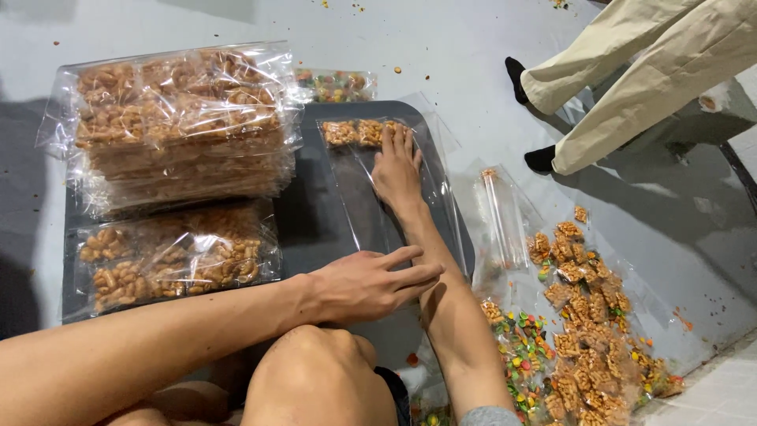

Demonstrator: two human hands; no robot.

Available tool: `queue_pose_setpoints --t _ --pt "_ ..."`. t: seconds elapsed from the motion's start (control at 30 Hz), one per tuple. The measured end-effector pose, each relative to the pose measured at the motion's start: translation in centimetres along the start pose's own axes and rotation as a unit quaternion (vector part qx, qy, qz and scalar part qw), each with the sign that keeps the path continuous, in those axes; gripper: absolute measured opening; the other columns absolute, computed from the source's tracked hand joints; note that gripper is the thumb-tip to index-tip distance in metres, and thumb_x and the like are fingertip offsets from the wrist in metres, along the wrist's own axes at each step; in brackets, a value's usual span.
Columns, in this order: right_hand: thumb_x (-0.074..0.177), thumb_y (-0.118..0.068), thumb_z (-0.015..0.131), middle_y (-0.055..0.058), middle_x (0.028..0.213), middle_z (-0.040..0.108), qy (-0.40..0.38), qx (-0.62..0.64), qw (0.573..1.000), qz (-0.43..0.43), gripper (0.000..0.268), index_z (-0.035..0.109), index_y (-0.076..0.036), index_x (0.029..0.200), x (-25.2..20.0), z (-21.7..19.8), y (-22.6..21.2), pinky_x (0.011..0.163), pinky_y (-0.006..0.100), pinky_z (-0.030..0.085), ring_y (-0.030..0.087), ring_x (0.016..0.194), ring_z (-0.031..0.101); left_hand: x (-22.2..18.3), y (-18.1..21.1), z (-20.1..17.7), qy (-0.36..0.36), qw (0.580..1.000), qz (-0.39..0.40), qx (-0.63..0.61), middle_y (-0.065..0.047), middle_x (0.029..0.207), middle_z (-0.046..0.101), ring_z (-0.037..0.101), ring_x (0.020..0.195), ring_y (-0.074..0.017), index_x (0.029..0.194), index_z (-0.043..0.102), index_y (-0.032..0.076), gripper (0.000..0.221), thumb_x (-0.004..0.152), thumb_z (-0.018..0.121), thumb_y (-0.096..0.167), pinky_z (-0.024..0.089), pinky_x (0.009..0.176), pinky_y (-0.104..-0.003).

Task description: Packaging snack clusters into clear plastic bags by hand

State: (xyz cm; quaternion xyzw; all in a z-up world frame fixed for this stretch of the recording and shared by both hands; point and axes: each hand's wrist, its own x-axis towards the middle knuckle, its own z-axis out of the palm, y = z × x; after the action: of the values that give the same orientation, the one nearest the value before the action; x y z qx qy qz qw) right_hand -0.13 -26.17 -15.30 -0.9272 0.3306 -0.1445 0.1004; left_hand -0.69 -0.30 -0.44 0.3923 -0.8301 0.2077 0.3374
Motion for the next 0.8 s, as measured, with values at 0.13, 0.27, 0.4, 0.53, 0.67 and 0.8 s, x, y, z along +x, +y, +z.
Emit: queue_pose_setpoints --t 0.13,0.27,0.4,0.53,0.67,0.8 --pt "0.103 -0.024 0.046 0.027 0.169 0.016 -0.019 0.003 1.000 0.001 0.065 0.027 -0.006 0.163 -1.9 -2.5 -1.9 0.115 0.076 0.023 0.047 0.156 0.011 -0.4 -0.5 0.5 -0.001 1.000 0.002 0.008 -0.014 0.120 0.060 0.062 0.112 -0.0362 0.118 0.066 0.001 0.029 0.098 0.045 -0.001 0.058 0.063 -0.029" --pt "0.104 -0.033 0.050 0.027 0.170 0.006 -0.032 0.044 0.998 0.018 0.075 0.016 -0.003 0.164 -7.5 -1.7 -1.7 0.114 0.077 0.023 0.049 0.156 0.006 -0.8 -0.8 0.5 -0.022 0.998 0.031 0.057 -0.010 0.124 0.064 0.061 0.121 -0.0342 0.119 0.067 0.003 0.032 0.097 0.044 0.000 0.055 0.086 -0.036" --pt "0.082 0.006 0.059 0.024 0.169 0.022 -0.149 0.087 0.981 -0.088 0.101 0.000 0.001 0.163 -20.3 -13.4 -4.3 0.126 0.053 0.020 0.034 0.156 0.020 0.0 -0.7 -1.0 -0.071 0.997 0.010 0.026 -0.016 0.131 0.061 0.063 0.118 -0.0362 0.124 0.064 0.001 0.035 0.096 0.043 0.002 0.061 0.073 -0.031" --pt "0.100 -0.005 0.061 0.031 0.141 0.059 -0.171 0.460 0.860 -0.138 0.040 0.056 0.008 0.138 -29.9 -20.1 2.9 0.111 0.059 0.043 0.048 0.135 0.050 -0.7 -0.5 -1.2 -0.109 0.994 0.011 -0.002 -0.016 0.137 0.060 0.062 0.122 -0.0366 0.127 0.062 0.001 0.036 0.099 0.041 0.004 0.060 0.070 -0.031" --pt "0.103 -0.013 0.054 0.028 0.137 0.061 -0.039 0.681 0.719 0.137 0.044 0.052 0.009 0.141 -36.6 -14.6 16.2 0.100 0.048 0.049 0.036 0.114 0.062 -1.6 -0.3 -1.1 -0.208 0.978 -0.023 0.005 -0.009 0.152 0.048 0.051 0.136 -0.0328 0.139 0.054 0.005 0.052 0.088 0.047 0.011 0.059 0.078 -0.034" --pt "0.101 -0.007 0.058 0.009 0.109 0.071 0.196 0.437 0.698 0.532 0.025 0.069 -0.001 0.122 -38.9 -7.9 27.4 0.084 0.026 0.055 0.017 0.095 0.067 -1.5 -0.1 -1.2 -0.250 0.968 -0.035 0.012 -0.005 0.161 0.043 0.046 0.143 -0.0279 0.146 0.049 0.005 0.068 0.079 0.055 0.012 0.051 0.099 -0.037"
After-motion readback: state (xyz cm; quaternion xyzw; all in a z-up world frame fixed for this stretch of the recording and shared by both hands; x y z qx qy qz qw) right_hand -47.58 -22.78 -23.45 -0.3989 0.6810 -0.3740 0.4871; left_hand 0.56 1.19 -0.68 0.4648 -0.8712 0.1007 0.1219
